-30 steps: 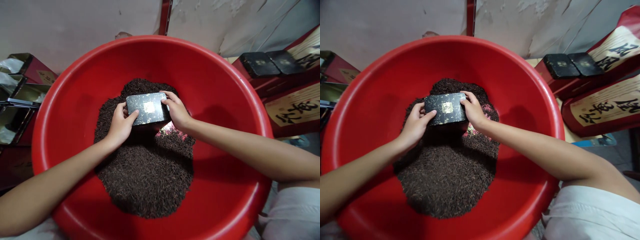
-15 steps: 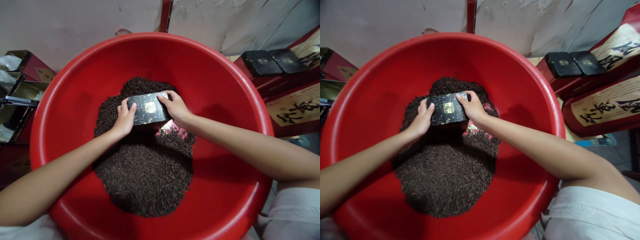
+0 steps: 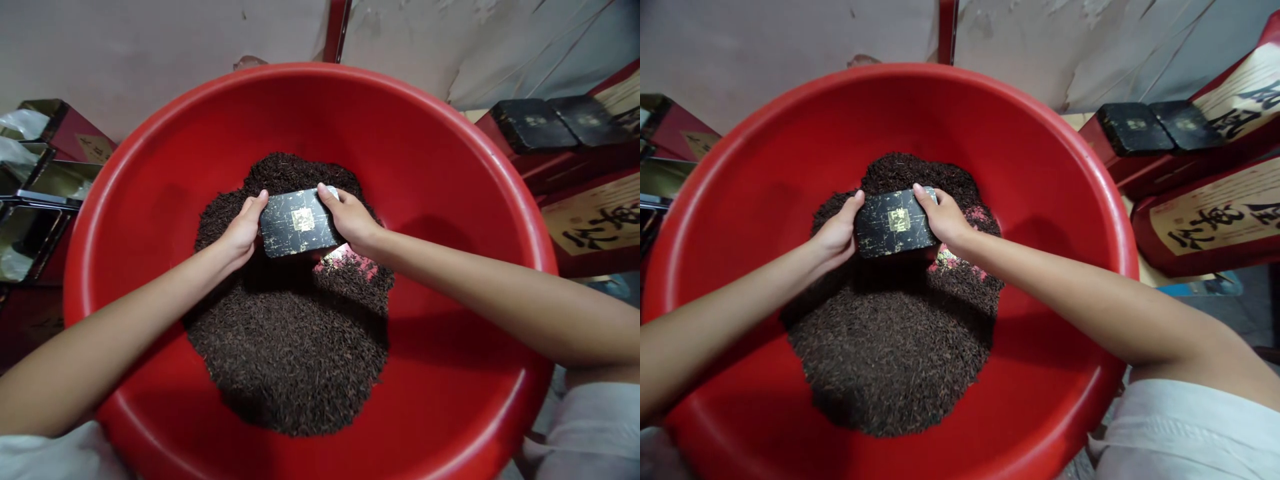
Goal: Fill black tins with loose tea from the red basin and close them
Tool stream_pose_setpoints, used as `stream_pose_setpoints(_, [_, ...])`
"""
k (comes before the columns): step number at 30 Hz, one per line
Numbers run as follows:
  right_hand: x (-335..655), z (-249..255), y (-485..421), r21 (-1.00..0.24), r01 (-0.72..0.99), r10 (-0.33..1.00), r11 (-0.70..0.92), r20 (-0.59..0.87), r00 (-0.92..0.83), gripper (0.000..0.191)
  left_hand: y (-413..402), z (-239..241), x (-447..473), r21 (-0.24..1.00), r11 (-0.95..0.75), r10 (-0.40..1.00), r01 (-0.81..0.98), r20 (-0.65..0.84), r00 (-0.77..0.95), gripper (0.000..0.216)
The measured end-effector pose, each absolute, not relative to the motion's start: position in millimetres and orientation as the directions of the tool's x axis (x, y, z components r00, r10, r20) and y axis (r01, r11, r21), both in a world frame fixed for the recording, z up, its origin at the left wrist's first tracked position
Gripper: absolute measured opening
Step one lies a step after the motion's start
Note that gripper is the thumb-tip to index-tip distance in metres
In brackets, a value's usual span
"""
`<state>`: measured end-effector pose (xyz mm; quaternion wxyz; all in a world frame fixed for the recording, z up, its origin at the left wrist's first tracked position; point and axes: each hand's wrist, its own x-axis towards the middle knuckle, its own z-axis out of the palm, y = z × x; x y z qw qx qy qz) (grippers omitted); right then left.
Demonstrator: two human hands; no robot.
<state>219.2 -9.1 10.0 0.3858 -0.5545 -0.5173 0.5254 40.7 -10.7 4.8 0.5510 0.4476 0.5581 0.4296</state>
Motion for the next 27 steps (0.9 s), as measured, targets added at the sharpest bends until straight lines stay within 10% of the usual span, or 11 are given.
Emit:
stream_pose_setpoints(8, [219, 13, -4, -0.974, 0.135, 0.978, -0.184, -0.194, -0.072, 0.032, -14, 8, 48, 0.972, 0.220, 0.973, -0.078, -0.225, -0.061, 0.033])
stream_pose_setpoints(18, [219, 10, 1, -0.970, 0.125, 0.976, -0.208, -0.215, -0.046, 0.042, -22, 10, 53, 0.936, 0.061, 0.990, 0.348, -0.013, -0.138, 0.023])
stream_pose_setpoints(21, [217, 8, -3, -0.966, 0.082, 0.964, -0.246, -0.253, -0.081, 0.044, -26, 19, 50, 0.730, -0.248, 0.967, 0.637, 0.230, 0.113, 0.038])
stream_pose_setpoints(27, [238, 15, 8, -0.959, 0.038, 0.861, -0.282, -0.271, -0.430, 0.053, -36, 37, 52, 0.299, -0.471, 0.872, 0.830, 0.016, 0.489, 0.091])
